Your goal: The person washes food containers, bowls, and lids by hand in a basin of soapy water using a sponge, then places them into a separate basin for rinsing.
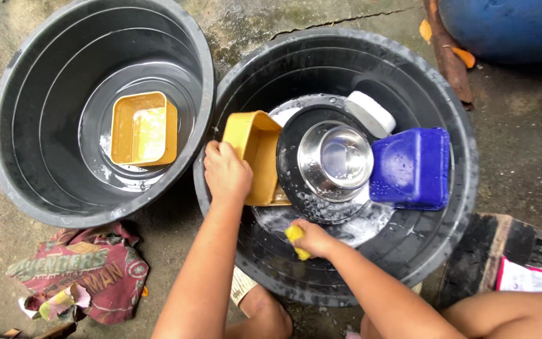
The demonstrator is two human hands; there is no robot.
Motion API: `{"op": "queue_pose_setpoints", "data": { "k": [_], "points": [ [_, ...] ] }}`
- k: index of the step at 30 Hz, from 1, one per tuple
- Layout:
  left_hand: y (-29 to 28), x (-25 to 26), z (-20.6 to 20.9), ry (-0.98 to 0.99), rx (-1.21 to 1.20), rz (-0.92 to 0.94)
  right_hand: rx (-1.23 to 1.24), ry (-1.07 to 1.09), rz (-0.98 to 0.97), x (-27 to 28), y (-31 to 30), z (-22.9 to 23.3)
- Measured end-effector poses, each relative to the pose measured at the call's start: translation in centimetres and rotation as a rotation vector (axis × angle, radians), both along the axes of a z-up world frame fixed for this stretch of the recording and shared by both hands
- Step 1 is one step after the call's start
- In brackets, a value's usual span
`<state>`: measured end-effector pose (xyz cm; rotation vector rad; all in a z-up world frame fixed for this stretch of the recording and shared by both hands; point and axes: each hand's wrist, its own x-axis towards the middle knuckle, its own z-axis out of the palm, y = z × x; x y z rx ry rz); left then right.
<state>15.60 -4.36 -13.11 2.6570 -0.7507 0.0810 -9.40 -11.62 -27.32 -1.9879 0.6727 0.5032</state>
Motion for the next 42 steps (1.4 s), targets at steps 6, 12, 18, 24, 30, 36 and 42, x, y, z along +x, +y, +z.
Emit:
{"op": "queue_pose_setpoints", "data": {
  "k": [6, 12, 18, 24, 30, 36, 42],
  "points": [
    [1.2, -1.5, 5.9, -0.100, -0.112, -0.023, 0.874, -0.033, -0.318, 3.3, -3.2, 11.2],
    [2.7, -6.9, 11.3, -0.251, -0.384, -0.148, 0.320, -0.556, -0.429, 6.8, -6.0, 20.2],
    [2.6, -14.2, 11.0, 0.372, -0.723, -0.288, -0.631, -1.019, -0.329, 6.0, -6.7, 25.3],
    [3.0, -14.3, 8.7, 0.757, -1.049, -0.325, -0.772, -0.757, 0.134, 0.9, -2.2, 26.6],
    [2.6, -17.5, 7.7, 1.027, -0.982, -0.328, -0.823, -0.802, -0.186, -0.2, -4.1, 22.1],
    [2.9, -18.1, 7.7, 0.959, -0.808, -0.320, -0.707, -0.695, -0.023, -1.6, -2.5, 22.8],
    [2.9, -18.4, 9.1, 0.791, -0.850, -0.269, -1.024, -0.351, -0.117, -2.0, -5.1, 23.6]
  ]
}}
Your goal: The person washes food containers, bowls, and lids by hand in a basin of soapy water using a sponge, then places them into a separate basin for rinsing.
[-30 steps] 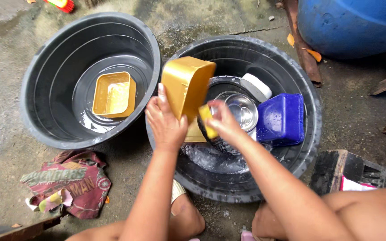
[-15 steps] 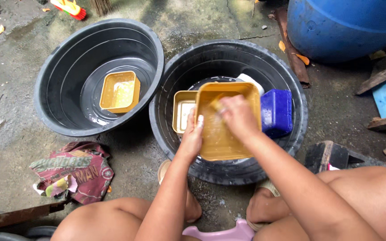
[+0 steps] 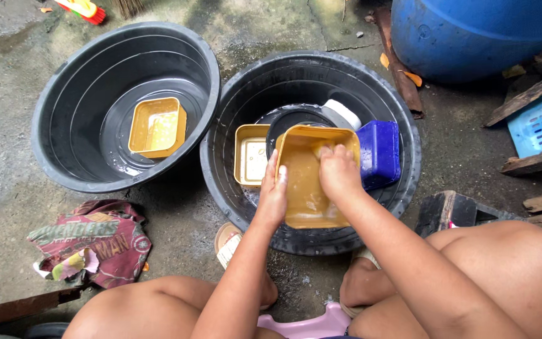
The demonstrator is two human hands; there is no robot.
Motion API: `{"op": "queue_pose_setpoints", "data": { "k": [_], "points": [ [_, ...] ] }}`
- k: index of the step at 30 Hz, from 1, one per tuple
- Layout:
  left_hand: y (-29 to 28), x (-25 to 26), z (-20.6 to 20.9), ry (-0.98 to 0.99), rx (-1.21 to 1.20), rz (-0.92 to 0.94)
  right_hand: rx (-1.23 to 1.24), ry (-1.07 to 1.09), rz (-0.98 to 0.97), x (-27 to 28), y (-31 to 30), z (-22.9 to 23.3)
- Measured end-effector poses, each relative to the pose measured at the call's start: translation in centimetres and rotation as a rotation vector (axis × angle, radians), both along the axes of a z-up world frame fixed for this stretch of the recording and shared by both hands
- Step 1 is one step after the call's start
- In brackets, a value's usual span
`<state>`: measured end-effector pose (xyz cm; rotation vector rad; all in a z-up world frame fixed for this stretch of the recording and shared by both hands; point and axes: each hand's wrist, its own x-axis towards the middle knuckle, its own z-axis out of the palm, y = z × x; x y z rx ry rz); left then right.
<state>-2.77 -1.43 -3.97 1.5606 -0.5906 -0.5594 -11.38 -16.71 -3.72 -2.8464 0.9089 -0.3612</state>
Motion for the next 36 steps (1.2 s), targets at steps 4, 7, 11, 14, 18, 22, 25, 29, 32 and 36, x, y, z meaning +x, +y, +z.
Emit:
{"op": "queue_pose_setpoints", "data": {
  "k": [4, 7, 11, 14, 18, 22, 25, 29, 32, 36],
  "points": [
    [0.1, 0.7, 0.2, 0.041, 0.246, 0.054, -0.012, 0.267, 0.100, -0.4, 1.6, -2.4],
    [0.4, 1.8, -0.4, 0.036, -0.123, 0.083, 0.134, 0.416, 0.226, -0.4, 3.3, -2.6],
    [0.8, 1.5, -1.2, 0.051, -0.132, 0.077, 0.583, 0.483, 0.081, 0.5, 4.7, -2.1],
    [0.4, 0.9, -1.3, 0.233, -0.088, 0.067, 0.848, 0.274, 0.163, 1.4, 5.1, -3.1],
    [0.3, 0.8, -0.6, 0.397, -0.002, 0.044, 1.360, -0.208, -0.065, 1.6, 5.6, -5.1],
    [-0.1, -0.1, -0.1, 0.348, 0.030, -0.035, 0.302, -0.557, 0.296, 0.7, 4.1, -3.9],
    [-0.6, -0.9, 0.3, 0.188, 0.155, -0.109, -0.059, -0.364, 0.359, 0.0, 1.5, -1.6],
    [-0.4, -1.2, 1.6, 0.125, 0.270, -0.086, -0.022, -0.181, 0.072, -1.1, -0.8, -0.8],
    [0.0, -0.8, 2.4, 0.098, 0.302, -0.018, -0.162, -0.092, 0.022, -1.4, -1.3, -2.2],
    [0.6, 0.1, 1.8, 0.102, 0.397, 0.060, 0.008, 0.201, 0.201, -1.0, 2.0, -4.9]
  ]
}}
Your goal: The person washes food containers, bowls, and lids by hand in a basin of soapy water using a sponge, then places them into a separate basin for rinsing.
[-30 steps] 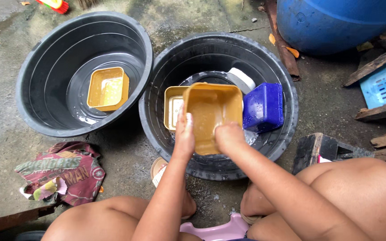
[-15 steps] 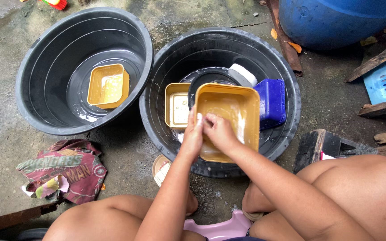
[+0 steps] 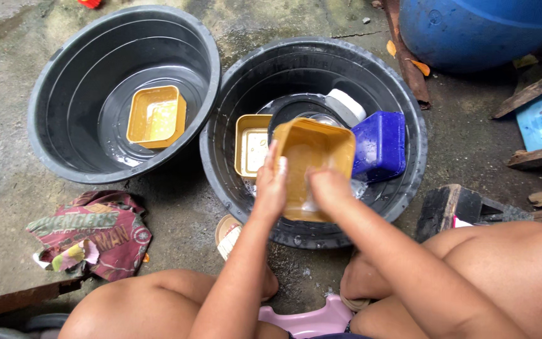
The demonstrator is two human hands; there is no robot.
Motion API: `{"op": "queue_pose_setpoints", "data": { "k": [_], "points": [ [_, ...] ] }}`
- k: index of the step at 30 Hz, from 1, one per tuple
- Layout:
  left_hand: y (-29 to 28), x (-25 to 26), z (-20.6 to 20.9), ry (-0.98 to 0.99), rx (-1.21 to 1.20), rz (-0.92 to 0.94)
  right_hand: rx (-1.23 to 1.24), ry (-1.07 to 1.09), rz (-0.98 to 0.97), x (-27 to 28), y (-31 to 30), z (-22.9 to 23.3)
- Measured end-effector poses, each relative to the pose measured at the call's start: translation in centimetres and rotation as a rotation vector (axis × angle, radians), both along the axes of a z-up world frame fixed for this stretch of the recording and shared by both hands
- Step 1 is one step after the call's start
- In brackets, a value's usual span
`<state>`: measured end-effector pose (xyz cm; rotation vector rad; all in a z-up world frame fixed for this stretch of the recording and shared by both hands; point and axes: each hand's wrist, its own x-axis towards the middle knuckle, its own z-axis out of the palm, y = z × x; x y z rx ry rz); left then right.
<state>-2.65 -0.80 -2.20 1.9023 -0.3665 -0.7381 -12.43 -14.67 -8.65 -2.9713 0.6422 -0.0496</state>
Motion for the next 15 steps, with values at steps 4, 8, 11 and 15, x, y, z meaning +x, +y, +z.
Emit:
{"op": "queue_pose_setpoints", "data": {
  "k": [4, 8, 11, 15],
  "points": [
    [0.4, 1.9, -2.3, -0.111, -0.446, 0.080, 0.451, 0.085, -0.095, 0.9, 1.8, 0.2],
    [0.7, 1.7, -2.3, 0.341, -0.417, 0.155, 0.735, -0.140, 0.124, 1.9, 3.5, 1.6],
    [-0.1, 1.0, -2.3, 0.396, -0.343, 0.075, 0.588, -0.270, 0.133, 2.2, 2.8, 2.6],
    [-0.3, 0.0, -3.9, 0.136, -0.445, -0.050, 0.323, -0.441, 0.017, 1.8, -1.2, 4.7]
  ]
}}
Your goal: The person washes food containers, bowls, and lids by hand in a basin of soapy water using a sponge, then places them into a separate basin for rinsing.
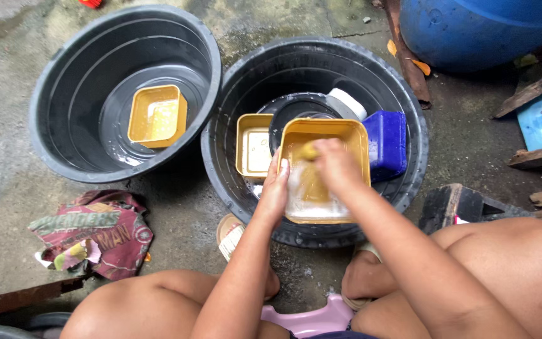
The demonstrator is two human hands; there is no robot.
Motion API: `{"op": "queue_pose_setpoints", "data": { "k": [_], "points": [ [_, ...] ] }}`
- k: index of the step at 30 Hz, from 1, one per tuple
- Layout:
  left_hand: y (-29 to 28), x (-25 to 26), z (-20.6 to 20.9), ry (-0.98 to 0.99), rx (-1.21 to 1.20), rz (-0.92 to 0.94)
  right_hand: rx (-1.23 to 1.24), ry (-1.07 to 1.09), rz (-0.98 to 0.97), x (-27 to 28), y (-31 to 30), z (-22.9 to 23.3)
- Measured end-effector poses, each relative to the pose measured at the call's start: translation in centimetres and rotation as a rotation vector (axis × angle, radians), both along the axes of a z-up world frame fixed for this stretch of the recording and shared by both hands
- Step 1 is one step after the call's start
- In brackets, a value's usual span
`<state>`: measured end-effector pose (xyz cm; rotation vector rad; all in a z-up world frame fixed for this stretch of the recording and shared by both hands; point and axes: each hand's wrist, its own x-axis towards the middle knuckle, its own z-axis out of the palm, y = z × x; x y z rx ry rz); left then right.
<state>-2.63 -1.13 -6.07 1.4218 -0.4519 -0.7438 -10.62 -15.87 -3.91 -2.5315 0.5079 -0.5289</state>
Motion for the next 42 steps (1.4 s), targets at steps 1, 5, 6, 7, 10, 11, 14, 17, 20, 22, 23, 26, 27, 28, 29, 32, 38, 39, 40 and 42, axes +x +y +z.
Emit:
{"op": "queue_pose_setpoints", "data": {
  "k": [1, 5, 6, 7, 10, 11, 14, 17, 20, 22, 23, 26, 27, 28, 29, 32, 38, 39, 40, 42],
  "points": [
    [-0.1, 0.2, -0.3, -0.001, -0.003, 0.000, 0.023, 0.175, -0.131, -0.3, -0.5, 0.5],
    [0.3, 1.0, 0.8, 0.153, 0.056, 0.076, 0.291, 0.530, -0.115, -0.2, 3.1, -0.6],
    [0.5, 1.2, 1.4, 0.309, 0.151, 0.133, 0.241, 0.394, 0.073, 0.2, 4.2, -1.2],
    [0.5, 1.1, 1.8, 0.309, 0.152, 0.132, 0.241, 0.394, 0.073, 0.0, 4.4, -1.7],
    [0.5, 0.8, 2.0, 0.239, 0.178, 0.042, 0.255, 0.110, 0.228, -0.1, 4.6, -2.6],
    [0.2, 0.4, 1.9, 0.024, 0.156, -0.016, 0.123, 0.046, 0.169, -0.1, 3.6, -2.6],
    [-0.4, -0.9, 2.2, -0.179, 0.290, -0.095, -0.307, -0.098, 0.013, -0.3, 0.2, -2.0],
    [-0.3, -0.8, 3.0, -0.206, 0.471, -0.095, -0.302, 0.120, -0.146, -1.0, -1.8, -2.8],
    [0.3, -0.4, 3.0, -0.355, 0.433, -0.046, -0.384, 0.289, -0.227, -1.9, -3.0, -4.7],
    [0.7, -0.3, 2.6, -0.464, 0.379, -0.005, -0.384, 0.413, -0.154, -2.2, -2.6, -6.0],
    [0.8, -0.4, 2.5, -0.433, 0.390, 0.013, -0.383, 0.536, -0.086, -2.2, -2.0, -6.7],
    [0.7, -0.2, 2.2, -0.429, 0.376, 0.070, -0.460, 0.600, 0.073, -2.2, 1.1, -8.6],
    [0.9, 0.0, 2.1, -0.459, 0.360, 0.111, -0.458, 0.600, 0.070, -2.3, 1.8, -8.9],
    [0.9, 0.3, 2.1, -0.461, 0.360, 0.107, -0.364, 0.629, 0.093, -2.4, 2.6, -8.8],
    [1.0, 0.6, 2.0, -0.379, 0.379, 0.124, -0.270, 0.657, 0.121, -2.2, 3.2, -8.6],
    [1.3, 1.8, 1.1, -0.286, 0.143, 0.134, 0.046, 0.805, 0.115, -1.6, 4.4, -6.3],
    [1.4, 1.2, 0.0, 0.019, 0.007, 0.112, 0.531, 0.535, 0.178, -0.3, 5.9, -3.4],
    [1.2, 0.8, 0.5, 0.138, 0.100, 0.100, 0.529, 0.533, 0.178, -0.1, 5.9, -3.6],
    [1.1, 0.7, 1.1, 0.136, 0.098, 0.100, 0.675, 0.498, 0.106, 0.3, 5.8, -3.9],
    [1.1, 0.2, 2.4, 0.339, 0.144, 0.069, 0.821, 0.461, 0.028, 0.3, 5.7, -4.7]
  ]
}}
